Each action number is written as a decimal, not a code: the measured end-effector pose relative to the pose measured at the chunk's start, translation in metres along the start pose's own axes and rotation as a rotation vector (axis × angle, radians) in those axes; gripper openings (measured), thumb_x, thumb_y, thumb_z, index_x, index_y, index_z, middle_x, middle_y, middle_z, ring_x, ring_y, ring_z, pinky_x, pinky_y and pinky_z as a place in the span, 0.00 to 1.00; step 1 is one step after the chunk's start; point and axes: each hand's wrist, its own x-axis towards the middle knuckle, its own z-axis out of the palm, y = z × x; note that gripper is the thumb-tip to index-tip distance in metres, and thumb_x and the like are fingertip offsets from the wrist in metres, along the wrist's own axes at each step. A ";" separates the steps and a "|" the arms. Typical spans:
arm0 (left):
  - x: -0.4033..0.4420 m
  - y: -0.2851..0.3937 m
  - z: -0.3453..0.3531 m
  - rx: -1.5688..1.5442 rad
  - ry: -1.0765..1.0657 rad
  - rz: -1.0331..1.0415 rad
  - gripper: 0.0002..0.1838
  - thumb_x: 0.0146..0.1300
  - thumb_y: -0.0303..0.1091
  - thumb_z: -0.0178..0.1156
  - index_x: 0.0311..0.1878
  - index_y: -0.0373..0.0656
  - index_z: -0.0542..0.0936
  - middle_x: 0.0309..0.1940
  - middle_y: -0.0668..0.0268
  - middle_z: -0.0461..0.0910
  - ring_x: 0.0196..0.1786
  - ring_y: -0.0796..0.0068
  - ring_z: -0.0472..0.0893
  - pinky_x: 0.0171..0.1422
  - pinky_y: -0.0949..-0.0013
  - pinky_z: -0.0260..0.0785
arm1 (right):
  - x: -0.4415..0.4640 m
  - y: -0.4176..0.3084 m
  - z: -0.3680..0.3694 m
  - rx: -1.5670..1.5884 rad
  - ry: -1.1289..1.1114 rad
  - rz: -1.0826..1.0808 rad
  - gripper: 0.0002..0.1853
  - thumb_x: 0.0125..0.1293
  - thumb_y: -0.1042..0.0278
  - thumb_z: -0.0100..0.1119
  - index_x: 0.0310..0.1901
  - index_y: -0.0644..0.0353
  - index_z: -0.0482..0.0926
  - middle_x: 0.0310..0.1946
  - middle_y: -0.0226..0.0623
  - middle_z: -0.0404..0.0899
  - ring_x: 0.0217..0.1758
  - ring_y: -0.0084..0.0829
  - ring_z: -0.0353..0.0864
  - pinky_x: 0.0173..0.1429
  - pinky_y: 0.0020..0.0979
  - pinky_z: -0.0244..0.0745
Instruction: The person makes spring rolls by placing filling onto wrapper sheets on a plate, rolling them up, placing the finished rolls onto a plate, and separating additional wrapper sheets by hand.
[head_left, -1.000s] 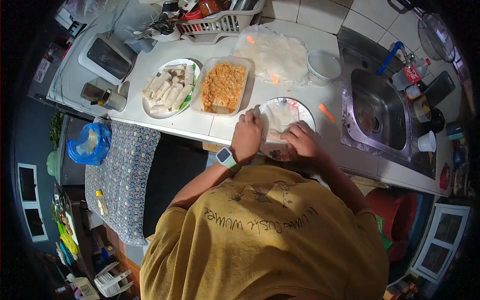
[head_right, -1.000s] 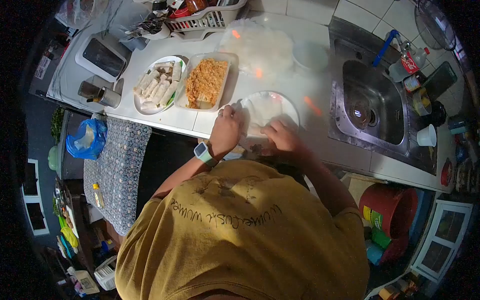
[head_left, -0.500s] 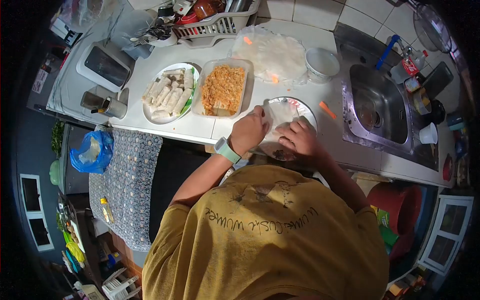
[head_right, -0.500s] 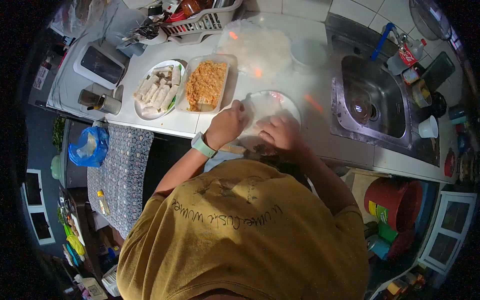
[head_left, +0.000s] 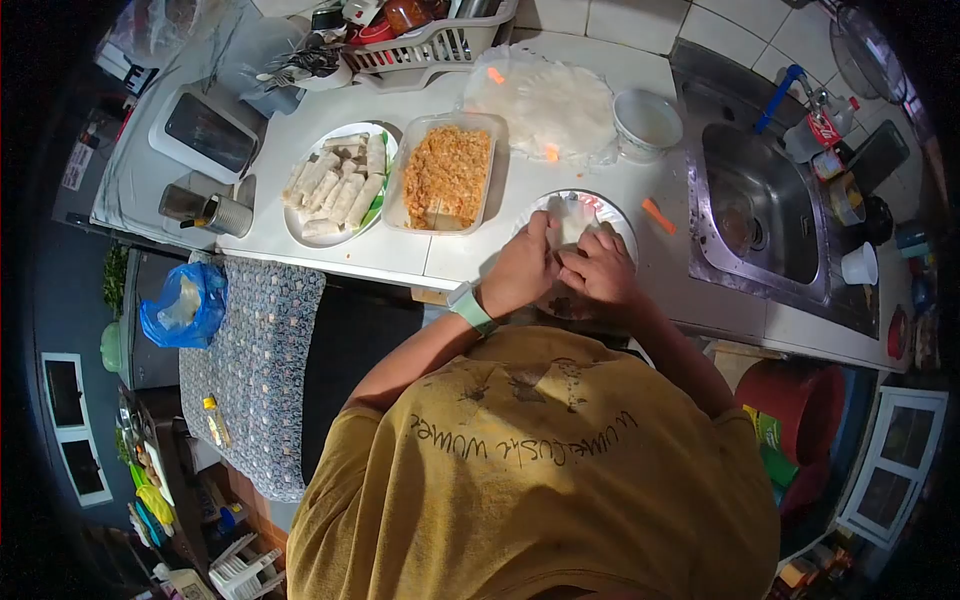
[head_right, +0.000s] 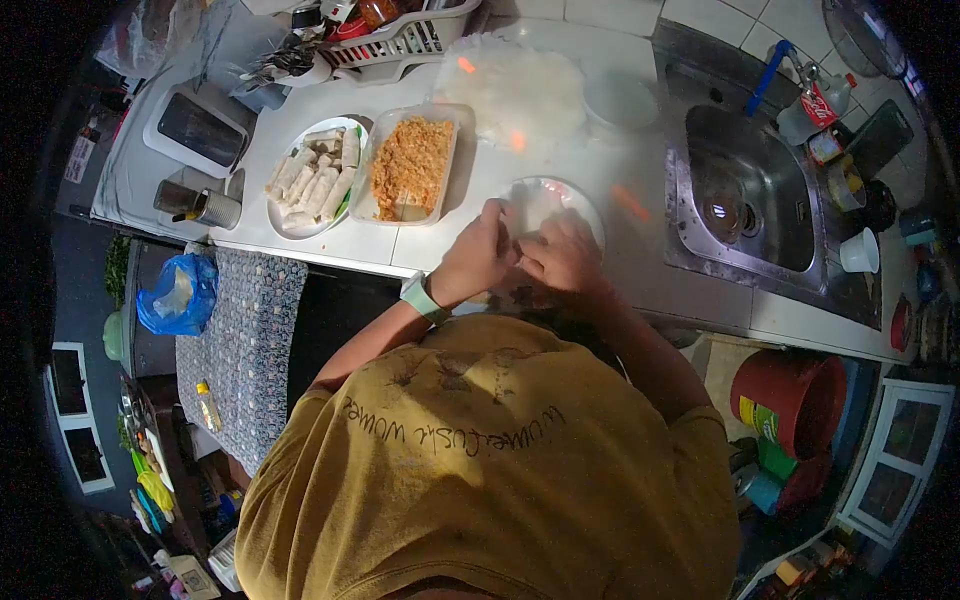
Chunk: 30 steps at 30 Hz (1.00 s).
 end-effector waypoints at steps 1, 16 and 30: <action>-0.001 0.003 0.002 -0.027 0.006 0.064 0.23 0.50 0.22 0.58 0.50 0.37 0.62 0.30 0.46 0.76 0.34 0.44 0.78 0.36 0.51 0.70 | -0.001 0.003 0.003 -0.002 0.003 -0.007 0.08 0.50 0.61 0.64 0.31 0.51 0.79 0.30 0.37 0.68 0.40 0.42 0.68 0.44 0.41 0.63; -0.012 -0.013 0.012 0.038 -0.037 0.347 0.16 0.51 0.25 0.58 0.45 0.39 0.72 0.37 0.50 0.77 0.42 0.51 0.77 0.49 0.57 0.69 | -0.002 0.037 -0.025 0.560 -0.240 0.096 0.25 0.54 0.81 0.53 0.57 0.63 0.69 0.40 0.39 0.80 0.45 0.33 0.80 0.50 0.31 0.73; -0.014 0.009 0.014 0.481 -0.259 0.331 0.32 0.51 0.52 0.62 0.61 0.58 0.68 0.56 0.44 0.66 0.55 0.37 0.71 0.62 0.44 0.59 | 0.043 0.051 -0.001 0.710 -0.228 0.337 0.09 0.61 0.66 0.56 0.36 0.63 0.77 0.29 0.40 0.74 0.33 0.31 0.75 0.40 0.32 0.70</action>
